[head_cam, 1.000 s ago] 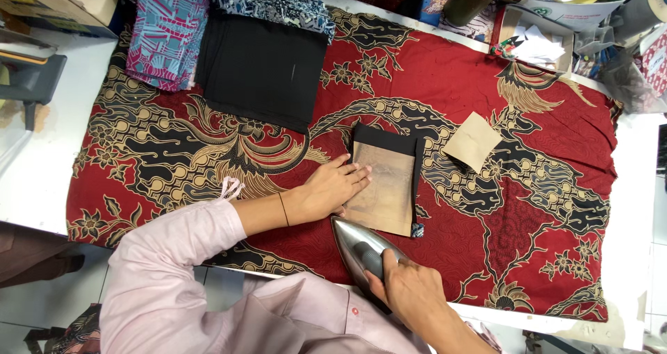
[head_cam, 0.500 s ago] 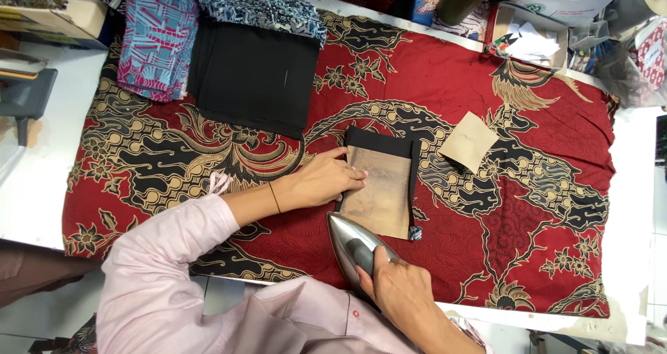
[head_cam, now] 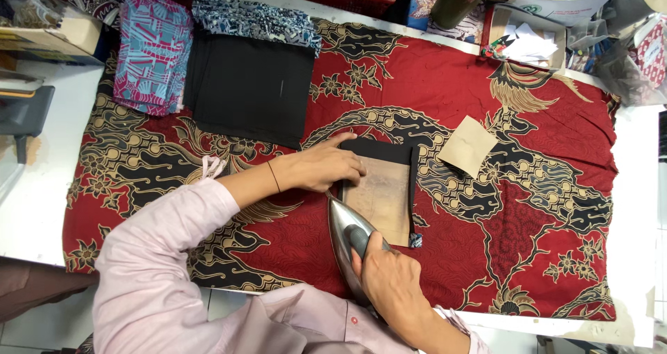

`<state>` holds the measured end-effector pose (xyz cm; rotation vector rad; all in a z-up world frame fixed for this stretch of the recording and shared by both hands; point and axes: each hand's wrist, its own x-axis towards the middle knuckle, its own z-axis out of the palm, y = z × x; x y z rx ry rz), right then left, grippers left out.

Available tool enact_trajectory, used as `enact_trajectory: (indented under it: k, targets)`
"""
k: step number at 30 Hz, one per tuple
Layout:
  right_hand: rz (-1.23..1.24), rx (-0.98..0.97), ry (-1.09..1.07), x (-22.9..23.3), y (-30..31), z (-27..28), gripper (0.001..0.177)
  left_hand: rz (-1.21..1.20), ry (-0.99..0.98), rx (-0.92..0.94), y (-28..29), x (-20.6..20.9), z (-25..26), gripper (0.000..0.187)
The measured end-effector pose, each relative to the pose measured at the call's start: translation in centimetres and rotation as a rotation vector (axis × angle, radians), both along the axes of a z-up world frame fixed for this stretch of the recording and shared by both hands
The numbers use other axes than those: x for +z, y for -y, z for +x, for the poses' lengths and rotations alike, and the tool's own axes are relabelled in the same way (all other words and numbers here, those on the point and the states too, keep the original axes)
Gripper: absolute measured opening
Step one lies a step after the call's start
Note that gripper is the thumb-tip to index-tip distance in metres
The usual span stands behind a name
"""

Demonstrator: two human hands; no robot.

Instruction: The person irons small black fabric pieces on a patterned red tablecloth. They place a brown paper over each piece, press with an iron, then remove the paper and stack the finished pieces.

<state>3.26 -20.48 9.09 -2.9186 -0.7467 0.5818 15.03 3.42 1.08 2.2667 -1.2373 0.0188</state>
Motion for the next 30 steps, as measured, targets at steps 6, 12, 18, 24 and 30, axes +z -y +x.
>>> enact_trajectory:
  k: [6,12,18,24,30]
  targets:
    - [0.026,-0.016,-0.011,-0.3,-0.3,0.6,0.039,0.179,-0.078,-0.073,0.1,1.2,2.5,0.005]
    - [0.005,-0.054,-0.037,-0.1,-1.2,1.6,0.039,0.259,0.081,-0.127,1.2,0.7,3.8,0.003]
    - [0.000,-0.084,-0.049,0.1,-2.4,3.3,0.039,0.270,0.023,-0.152,1.6,0.1,5.4,0.021]
    - [0.023,-0.111,-0.016,0.2,-2.9,4.5,0.039,0.240,-0.144,-0.044,0.1,1.1,6.7,0.010]
    - [0.007,-0.111,-0.044,0.5,-3.0,4.5,0.038,0.256,0.154,-0.009,-0.1,0.6,7.0,0.015]
